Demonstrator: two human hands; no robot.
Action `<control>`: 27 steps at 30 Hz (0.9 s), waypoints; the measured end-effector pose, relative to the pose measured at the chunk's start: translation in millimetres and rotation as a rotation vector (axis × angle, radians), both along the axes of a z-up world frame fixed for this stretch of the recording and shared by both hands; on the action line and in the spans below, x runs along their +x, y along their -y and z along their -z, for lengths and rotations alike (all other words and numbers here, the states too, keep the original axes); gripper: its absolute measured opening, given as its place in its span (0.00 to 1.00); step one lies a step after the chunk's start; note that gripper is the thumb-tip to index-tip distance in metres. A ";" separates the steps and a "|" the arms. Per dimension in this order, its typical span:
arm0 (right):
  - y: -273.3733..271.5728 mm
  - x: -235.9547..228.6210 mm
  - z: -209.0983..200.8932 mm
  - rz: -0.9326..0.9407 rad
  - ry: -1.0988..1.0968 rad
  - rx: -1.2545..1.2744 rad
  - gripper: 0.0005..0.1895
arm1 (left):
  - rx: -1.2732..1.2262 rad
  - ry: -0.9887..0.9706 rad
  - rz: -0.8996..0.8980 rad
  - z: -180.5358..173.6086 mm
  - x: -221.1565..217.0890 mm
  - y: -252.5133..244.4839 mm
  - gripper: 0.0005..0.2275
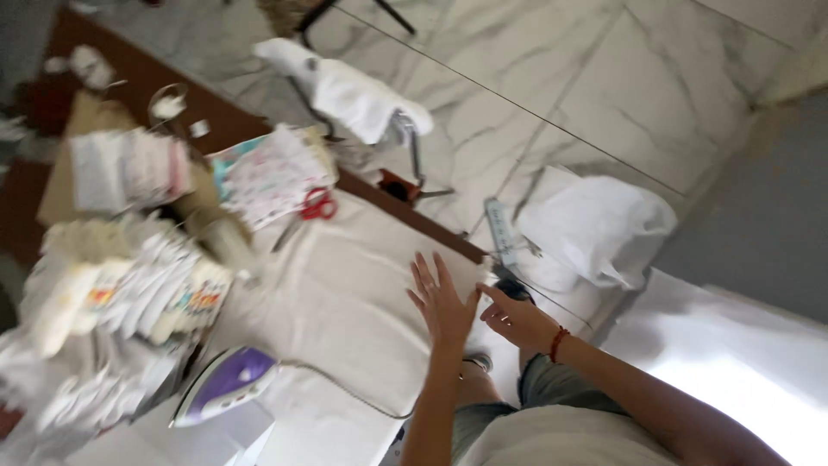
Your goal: The person folds white t-shirts with a bear graphic and places them into white boxes with clear windows. They repeat the process for several shirts, stacking the finished boxes on the table.
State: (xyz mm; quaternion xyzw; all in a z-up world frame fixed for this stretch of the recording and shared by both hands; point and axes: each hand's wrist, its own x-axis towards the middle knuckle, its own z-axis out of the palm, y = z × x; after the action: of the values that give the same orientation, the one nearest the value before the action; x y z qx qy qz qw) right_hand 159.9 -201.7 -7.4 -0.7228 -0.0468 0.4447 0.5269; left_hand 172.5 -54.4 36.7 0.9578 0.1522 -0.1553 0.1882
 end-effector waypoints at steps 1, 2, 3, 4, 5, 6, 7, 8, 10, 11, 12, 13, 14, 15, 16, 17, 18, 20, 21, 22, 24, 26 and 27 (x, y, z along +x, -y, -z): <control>8.9 1.3 -1.3 0.021 -0.009 -0.034 0.30 | 0.075 -0.046 0.070 4.4 11.2 4.7 0.40; 17.4 2.4 -3.0 0.042 -0.018 -0.068 0.30 | 0.150 -0.091 0.141 8.7 22.2 9.4 0.42; 32.6 -3.3 13.5 0.064 -0.033 -0.076 0.30 | 0.142 -0.103 0.164 25.2 22.9 6.2 0.42; 47.0 -10.2 29.3 0.052 0.009 -0.104 0.24 | 0.210 0.034 0.273 41.5 23.3 2.4 0.38; 59.1 -17.8 44.9 0.036 0.052 -0.130 0.19 | 0.276 0.175 0.376 57.5 23.3 -3.6 0.36; 74.2 -33.1 68.5 0.054 0.038 -0.138 0.19 | 0.265 0.166 0.397 53.6 22.3 -1.1 0.36; 84.1 -41.2 95.5 -0.150 0.447 -0.238 0.18 | 0.224 0.201 0.406 48.9 24.4 -3.7 0.34; 91.5 -49.5 121.7 -0.348 0.857 -0.336 0.19 | 0.183 0.235 0.416 43.2 26.2 -8.3 0.33; 107.9 -47.9 114.7 -0.031 0.409 -0.241 0.19 | 0.233 0.262 0.419 51.5 27.3 -8.7 0.34; 116.3 -54.0 109.5 0.282 -0.073 -0.152 0.20 | 0.266 0.269 0.434 54.0 21.7 -9.3 0.36; 117.7 -50.5 112.2 0.267 -0.069 -0.137 0.20 | 0.284 0.269 0.421 56.4 25.7 -8.7 0.36; 118.8 -53.3 112.1 0.299 -0.093 -0.176 0.19 | 0.249 0.281 0.413 57.7 24.4 -8.8 0.36; 119.2 -55.9 112.5 0.331 -0.116 -0.216 0.18 | 0.215 0.293 0.404 59.3 23.3 -9.8 0.36; 111.8 -61.1 108.7 0.316 -0.124 -0.207 0.18 | 0.226 0.282 0.394 54.7 20.6 -11.9 0.36; 104.8 -66.0 104.3 0.410 -0.001 -0.072 0.16 | 0.237 0.254 0.400 49.7 18.5 -13.8 0.34; 106.4 -61.1 102.3 0.505 0.139 0.052 0.13 | 0.237 0.245 0.401 49.3 24.5 -8.6 0.32; 99.2 -50.2 87.7 0.492 0.148 0.052 0.13 | 0.237 0.253 0.387 51.0 29.6 -8.7 0.32; 85.4 -40.9 51.7 0.496 -0.032 -0.163 0.15 | 0.201 0.368 0.387 46.9 25.9 -8.6 0.29; 89.1 -48.7 60.8 0.487 -0.027 -0.159 0.15 | 0.206 0.371 0.378 47.0 24.5 -9.1 0.29; 93.6 -56.1 68.6 0.424 -0.090 -0.204 0.18 | 0.208 0.306 0.390 45.7 23.3 -8.8 0.30; 95.9 -55.1 74.9 0.366 -0.124 -0.231 0.24 | 0.229 0.270 0.403 41.6 22.7 -10.5 0.31; 96.5 -26.5 73.9 0.314 -0.110 -0.250 0.20 | 0.155 0.286 0.416 38.8 27.7 -11.8 0.30; 98.6 -17.6 70.6 0.310 -0.088 -0.239 0.20 | 0.168 0.307 0.409 37.3 31.5 -11.6 0.30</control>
State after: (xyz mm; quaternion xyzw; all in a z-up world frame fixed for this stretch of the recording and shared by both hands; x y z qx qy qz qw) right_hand 142.3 -300.3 -78.0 -0.7585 0.1413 0.3920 0.5010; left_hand 204.1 -42.8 -0.5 0.9932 -0.0625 -0.0301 0.0935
